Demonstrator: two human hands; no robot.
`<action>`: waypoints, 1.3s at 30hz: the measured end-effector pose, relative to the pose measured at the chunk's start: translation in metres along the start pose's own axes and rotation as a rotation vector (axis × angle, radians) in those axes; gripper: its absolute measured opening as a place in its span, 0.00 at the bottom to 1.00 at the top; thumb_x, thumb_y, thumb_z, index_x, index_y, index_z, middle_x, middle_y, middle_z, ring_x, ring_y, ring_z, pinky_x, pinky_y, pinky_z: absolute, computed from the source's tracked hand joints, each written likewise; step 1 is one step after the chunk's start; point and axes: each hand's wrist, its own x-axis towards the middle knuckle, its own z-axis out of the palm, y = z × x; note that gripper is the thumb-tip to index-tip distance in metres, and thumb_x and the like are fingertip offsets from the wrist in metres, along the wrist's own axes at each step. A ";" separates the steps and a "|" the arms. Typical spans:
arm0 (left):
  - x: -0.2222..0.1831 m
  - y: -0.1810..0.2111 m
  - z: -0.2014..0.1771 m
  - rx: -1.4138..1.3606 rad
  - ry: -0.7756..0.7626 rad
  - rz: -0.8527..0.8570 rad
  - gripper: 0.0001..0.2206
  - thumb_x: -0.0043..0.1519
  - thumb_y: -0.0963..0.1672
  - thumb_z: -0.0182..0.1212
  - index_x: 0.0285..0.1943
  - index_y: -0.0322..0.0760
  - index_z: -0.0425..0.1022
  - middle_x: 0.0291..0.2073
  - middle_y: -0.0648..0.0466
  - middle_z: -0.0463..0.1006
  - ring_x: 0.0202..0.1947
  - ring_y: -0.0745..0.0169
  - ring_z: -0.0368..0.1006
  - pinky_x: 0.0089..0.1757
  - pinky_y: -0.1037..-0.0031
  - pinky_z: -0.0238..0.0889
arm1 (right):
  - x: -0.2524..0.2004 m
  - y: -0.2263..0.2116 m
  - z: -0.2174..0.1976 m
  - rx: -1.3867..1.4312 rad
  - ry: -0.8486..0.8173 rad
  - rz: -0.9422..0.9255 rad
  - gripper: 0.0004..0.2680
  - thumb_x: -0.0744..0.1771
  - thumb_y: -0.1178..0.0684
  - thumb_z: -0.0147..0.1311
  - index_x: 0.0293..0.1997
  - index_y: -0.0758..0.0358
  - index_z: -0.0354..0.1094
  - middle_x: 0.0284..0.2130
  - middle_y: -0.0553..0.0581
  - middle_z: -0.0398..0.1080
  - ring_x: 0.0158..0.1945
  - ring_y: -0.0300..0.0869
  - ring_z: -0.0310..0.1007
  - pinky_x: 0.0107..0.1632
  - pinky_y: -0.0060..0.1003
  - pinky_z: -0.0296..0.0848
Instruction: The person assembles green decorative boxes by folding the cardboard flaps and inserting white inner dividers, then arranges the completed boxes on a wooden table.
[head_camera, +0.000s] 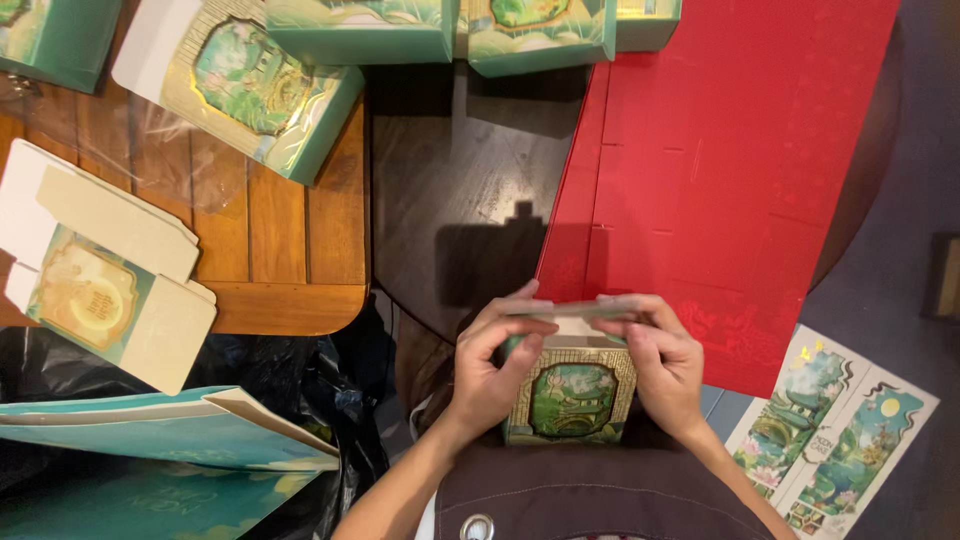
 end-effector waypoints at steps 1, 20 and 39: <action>0.000 -0.003 0.000 -0.054 0.008 0.031 0.04 0.67 0.42 0.61 0.44 0.33 0.78 0.52 0.42 0.81 0.69 0.43 0.69 0.67 0.54 0.61 | -0.001 0.002 -0.001 0.019 0.026 -0.006 0.10 0.73 0.55 0.49 0.38 0.71 0.72 0.53 0.64 0.69 0.61 0.54 0.74 0.63 0.51 0.76; 0.017 0.041 -0.016 0.064 -0.017 -0.069 0.13 0.61 0.40 0.63 0.55 0.33 0.76 0.49 0.49 0.84 0.53 0.57 0.81 0.56 0.68 0.72 | 0.015 -0.005 0.000 0.133 -0.014 0.071 0.14 0.65 0.65 0.56 0.56 0.68 0.60 0.49 0.64 0.71 0.59 0.52 0.71 0.63 0.46 0.70; 0.109 0.062 -0.262 0.166 0.830 0.287 0.33 0.70 0.41 0.61 0.78 0.28 0.43 0.66 0.45 0.63 0.65 0.55 0.62 0.64 0.64 0.61 | 0.159 -0.088 0.072 0.074 -0.189 0.175 0.21 0.68 0.57 0.46 0.72 0.63 0.49 0.60 0.66 0.65 0.59 0.54 0.71 0.59 0.49 0.73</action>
